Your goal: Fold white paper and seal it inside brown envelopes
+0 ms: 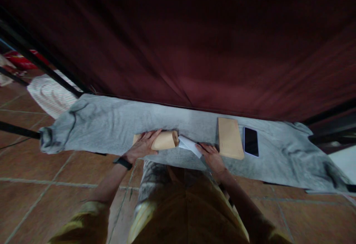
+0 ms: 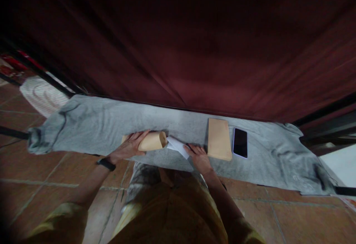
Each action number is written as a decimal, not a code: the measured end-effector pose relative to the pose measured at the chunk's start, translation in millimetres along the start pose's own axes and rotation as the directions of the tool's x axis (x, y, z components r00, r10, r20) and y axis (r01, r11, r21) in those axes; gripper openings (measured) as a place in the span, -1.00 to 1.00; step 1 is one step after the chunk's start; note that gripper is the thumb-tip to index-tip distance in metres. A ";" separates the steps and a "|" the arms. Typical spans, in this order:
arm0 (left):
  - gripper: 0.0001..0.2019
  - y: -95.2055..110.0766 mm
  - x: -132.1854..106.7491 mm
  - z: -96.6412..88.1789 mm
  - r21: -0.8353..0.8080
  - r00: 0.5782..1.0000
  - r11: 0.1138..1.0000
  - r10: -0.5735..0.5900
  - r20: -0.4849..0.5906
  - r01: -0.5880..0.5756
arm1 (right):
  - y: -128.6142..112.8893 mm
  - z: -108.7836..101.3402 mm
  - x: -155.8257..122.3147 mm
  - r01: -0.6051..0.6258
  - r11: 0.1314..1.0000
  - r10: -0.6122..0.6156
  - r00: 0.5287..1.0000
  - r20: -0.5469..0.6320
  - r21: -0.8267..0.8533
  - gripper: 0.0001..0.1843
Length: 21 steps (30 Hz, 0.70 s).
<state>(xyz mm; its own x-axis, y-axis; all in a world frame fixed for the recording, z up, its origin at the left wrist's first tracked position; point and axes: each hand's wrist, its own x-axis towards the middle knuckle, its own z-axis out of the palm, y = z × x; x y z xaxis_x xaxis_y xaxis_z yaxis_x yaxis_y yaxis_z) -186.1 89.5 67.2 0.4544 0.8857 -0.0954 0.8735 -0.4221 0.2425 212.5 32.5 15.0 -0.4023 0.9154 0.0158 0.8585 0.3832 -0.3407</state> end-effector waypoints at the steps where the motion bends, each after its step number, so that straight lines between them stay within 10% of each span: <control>1: 0.12 -0.8 0.3 0.9 -0.001 1.000 1.000 0.001 0.000 -0.001 | 0.5 0.1 -1.2 0.017 1.000 -0.017 1.000 -0.005 0.018 -0.34; 6: 0.13 -1.9 -1.3 2.0 -0.021 1.000 0.999 0.027 -0.013 -0.028 | -2.1 3.1 -1.3 -0.024 0.939 0.076 0.987 -0.138 0.343 -0.33; 12: 0.14 0.2 -3.9 -0.2 -0.015 0.999 0.999 0.028 -0.030 -0.029 | -9.2 6.2 8.8 -0.063 0.607 0.410 0.879 -0.244 0.793 -0.64; 21: 0.10 9.0 -6.6 -5.8 0.023 0.996 0.998 0.059 -0.060 -0.057 | -16.0 -2.4 21.0 -0.088 0.017 0.561 0.825 0.064 0.996 -0.65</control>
<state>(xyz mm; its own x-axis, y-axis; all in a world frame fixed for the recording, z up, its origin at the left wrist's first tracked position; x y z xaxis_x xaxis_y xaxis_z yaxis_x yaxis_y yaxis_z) -182.2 80.9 75.6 0.4937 0.8693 -0.0233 0.8499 -0.4766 0.2248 191.1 46.0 23.1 0.1297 0.9625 -0.2381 -0.2665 -0.1974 -0.9434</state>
